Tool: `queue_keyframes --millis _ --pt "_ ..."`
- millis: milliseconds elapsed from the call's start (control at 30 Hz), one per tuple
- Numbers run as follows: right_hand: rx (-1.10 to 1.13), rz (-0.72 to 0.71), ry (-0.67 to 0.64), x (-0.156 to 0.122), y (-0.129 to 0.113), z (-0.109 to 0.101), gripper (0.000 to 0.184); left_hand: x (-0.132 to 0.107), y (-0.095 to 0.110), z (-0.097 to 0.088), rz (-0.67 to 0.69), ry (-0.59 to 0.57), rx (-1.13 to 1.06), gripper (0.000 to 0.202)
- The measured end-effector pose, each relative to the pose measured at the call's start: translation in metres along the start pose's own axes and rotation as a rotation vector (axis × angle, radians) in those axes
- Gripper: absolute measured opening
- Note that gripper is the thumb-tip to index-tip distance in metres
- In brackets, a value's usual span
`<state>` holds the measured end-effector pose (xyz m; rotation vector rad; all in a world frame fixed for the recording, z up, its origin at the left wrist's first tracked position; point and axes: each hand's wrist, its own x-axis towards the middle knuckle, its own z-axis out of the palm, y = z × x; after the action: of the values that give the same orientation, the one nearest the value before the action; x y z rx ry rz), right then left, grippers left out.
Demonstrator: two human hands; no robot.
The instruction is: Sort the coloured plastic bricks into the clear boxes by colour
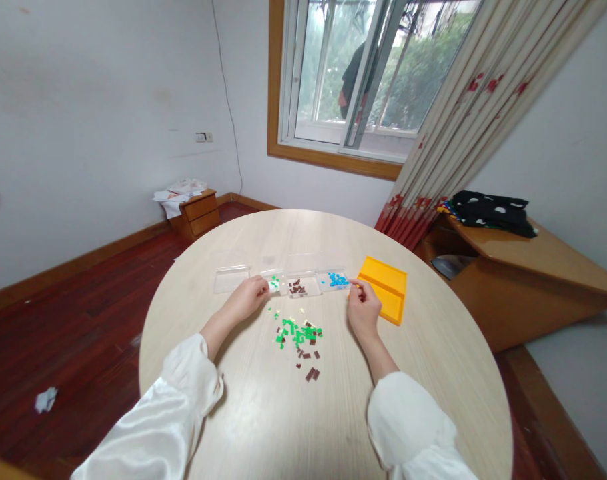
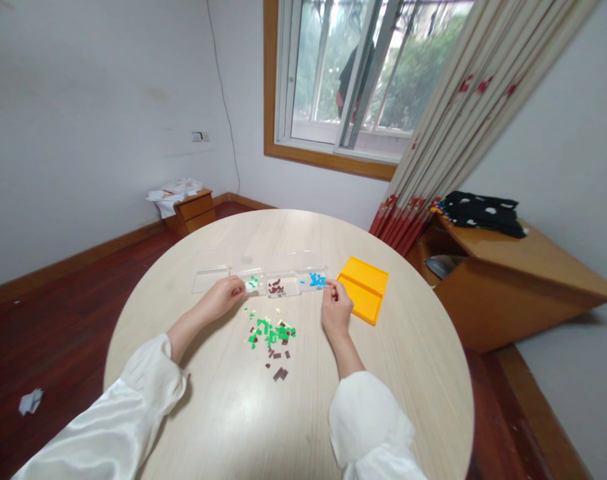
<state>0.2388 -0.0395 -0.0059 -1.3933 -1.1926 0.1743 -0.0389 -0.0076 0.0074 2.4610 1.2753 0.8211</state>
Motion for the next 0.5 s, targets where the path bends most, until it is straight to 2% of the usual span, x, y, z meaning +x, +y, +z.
queue_keyframes --millis 100,200,367,500 --pt "0.014 -0.035 -0.071 -0.004 -0.006 0.004 0.026 0.0 0.001 0.0 0.046 0.075 -0.039 0.014" --pt "0.071 -0.03 -0.201 -0.01 -0.014 0.01 0.027 -0.001 0.007 0.001 0.097 0.09 -0.066 0.014" --pt "0.339 0.129 -0.472 -0.024 -0.029 0.022 0.045 -0.002 0.023 0.005 0.178 0.04 -0.068 0.013" --pt "0.488 0.252 -0.608 -0.033 -0.041 0.028 0.06 -0.001 0.035 0.011 0.267 -0.009 -0.036 0.015"
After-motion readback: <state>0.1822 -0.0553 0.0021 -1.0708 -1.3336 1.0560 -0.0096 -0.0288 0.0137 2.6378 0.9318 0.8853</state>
